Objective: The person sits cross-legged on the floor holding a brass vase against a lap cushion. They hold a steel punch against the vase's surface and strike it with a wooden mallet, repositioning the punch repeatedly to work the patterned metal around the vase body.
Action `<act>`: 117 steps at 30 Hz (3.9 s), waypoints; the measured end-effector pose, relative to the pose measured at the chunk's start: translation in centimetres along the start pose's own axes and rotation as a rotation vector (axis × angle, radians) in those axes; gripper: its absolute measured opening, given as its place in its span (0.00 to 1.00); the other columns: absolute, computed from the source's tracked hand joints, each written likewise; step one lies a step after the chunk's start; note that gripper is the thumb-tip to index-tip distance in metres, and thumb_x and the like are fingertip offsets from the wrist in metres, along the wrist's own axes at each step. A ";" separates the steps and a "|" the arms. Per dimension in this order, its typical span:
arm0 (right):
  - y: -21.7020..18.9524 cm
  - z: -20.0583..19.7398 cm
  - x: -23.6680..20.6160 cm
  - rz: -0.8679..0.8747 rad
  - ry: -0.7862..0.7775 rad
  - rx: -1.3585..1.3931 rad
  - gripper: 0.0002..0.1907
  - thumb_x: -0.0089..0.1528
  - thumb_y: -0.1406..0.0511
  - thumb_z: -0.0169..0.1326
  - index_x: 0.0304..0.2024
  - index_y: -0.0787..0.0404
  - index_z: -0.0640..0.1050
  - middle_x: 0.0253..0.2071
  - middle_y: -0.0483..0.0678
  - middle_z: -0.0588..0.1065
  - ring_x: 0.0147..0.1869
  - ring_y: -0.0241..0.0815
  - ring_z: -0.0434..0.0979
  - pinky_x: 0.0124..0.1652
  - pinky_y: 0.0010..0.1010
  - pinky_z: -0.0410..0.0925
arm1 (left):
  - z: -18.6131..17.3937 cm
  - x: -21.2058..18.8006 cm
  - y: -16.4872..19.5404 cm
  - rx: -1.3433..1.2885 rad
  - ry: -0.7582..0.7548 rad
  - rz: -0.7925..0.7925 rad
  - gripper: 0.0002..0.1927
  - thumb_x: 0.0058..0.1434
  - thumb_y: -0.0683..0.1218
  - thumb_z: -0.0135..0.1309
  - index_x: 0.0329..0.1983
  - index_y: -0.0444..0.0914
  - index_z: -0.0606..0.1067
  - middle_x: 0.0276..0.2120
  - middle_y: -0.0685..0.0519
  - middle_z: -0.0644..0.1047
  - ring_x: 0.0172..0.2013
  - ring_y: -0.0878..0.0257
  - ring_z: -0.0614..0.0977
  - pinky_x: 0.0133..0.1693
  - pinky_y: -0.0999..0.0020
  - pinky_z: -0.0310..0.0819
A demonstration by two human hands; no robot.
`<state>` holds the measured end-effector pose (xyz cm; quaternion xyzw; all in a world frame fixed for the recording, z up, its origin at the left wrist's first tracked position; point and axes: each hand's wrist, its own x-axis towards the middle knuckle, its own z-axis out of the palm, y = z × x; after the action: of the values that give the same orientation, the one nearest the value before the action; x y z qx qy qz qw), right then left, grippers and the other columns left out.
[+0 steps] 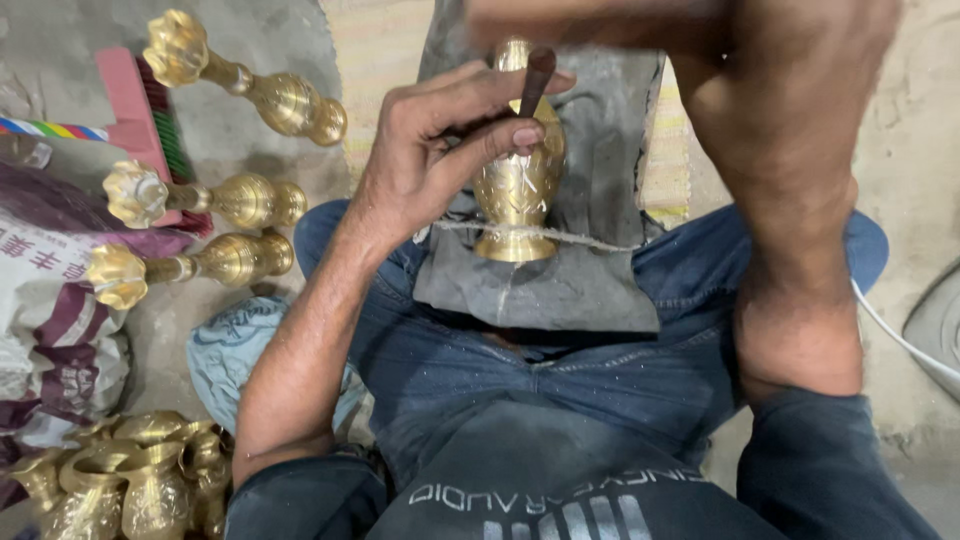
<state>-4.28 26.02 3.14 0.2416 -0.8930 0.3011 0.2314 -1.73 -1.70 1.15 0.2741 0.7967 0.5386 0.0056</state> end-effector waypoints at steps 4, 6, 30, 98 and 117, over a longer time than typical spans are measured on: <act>-0.2 -0.3 -0.1 -0.134 -0.043 -0.124 0.11 0.67 0.74 0.66 0.46 0.66 0.76 0.33 0.56 0.73 0.35 0.55 0.74 0.36 0.42 0.66 | 0.0 0.2 0.1 -0.056 0.008 0.107 0.17 0.75 0.42 0.60 0.65 0.39 0.75 0.56 0.52 0.81 0.54 0.64 0.84 0.57 0.68 0.82; -0.1 -0.3 -0.2 -0.160 0.003 -0.117 0.09 0.66 0.76 0.63 0.46 0.66 0.76 0.33 0.55 0.73 0.35 0.53 0.74 0.37 0.40 0.66 | -0.2 0.3 0.3 -0.079 -0.015 0.093 0.15 0.77 0.42 0.60 0.65 0.39 0.75 0.52 0.53 0.81 0.49 0.67 0.84 0.52 0.72 0.83; 1.6 0.7 -0.9 0.182 -0.064 0.242 0.12 0.72 0.70 0.62 0.40 0.66 0.70 0.27 0.50 0.66 0.27 0.48 0.64 0.31 0.37 0.57 | -0.2 0.4 -0.4 -0.244 -0.045 -0.033 0.16 0.77 0.40 0.58 0.66 0.39 0.75 0.57 0.53 0.80 0.52 0.67 0.86 0.54 0.70 0.85; 4.5 4.1 -0.8 0.529 0.092 0.814 0.10 0.71 0.68 0.65 0.39 0.64 0.76 0.30 0.46 0.75 0.25 0.34 0.72 0.25 0.27 0.62 | 0.3 2.8 1.4 0.211 -0.054 -0.025 0.16 0.71 0.48 0.63 0.58 0.39 0.79 0.32 0.53 0.85 0.33 0.70 0.87 0.33 0.69 0.79; 4.4 4.1 -0.8 0.294 0.041 0.618 0.10 0.71 0.70 0.62 0.43 0.66 0.73 0.31 0.50 0.74 0.34 0.35 0.76 0.35 0.29 0.67 | 0.3 3.1 1.1 0.180 -0.070 -0.041 0.17 0.71 0.49 0.62 0.60 0.38 0.78 0.33 0.52 0.85 0.35 0.69 0.88 0.34 0.71 0.82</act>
<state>-7.29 26.68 -2.16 0.1632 -0.7799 0.5924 0.1192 -3.80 0.22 2.81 0.2759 0.8466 0.4548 0.0197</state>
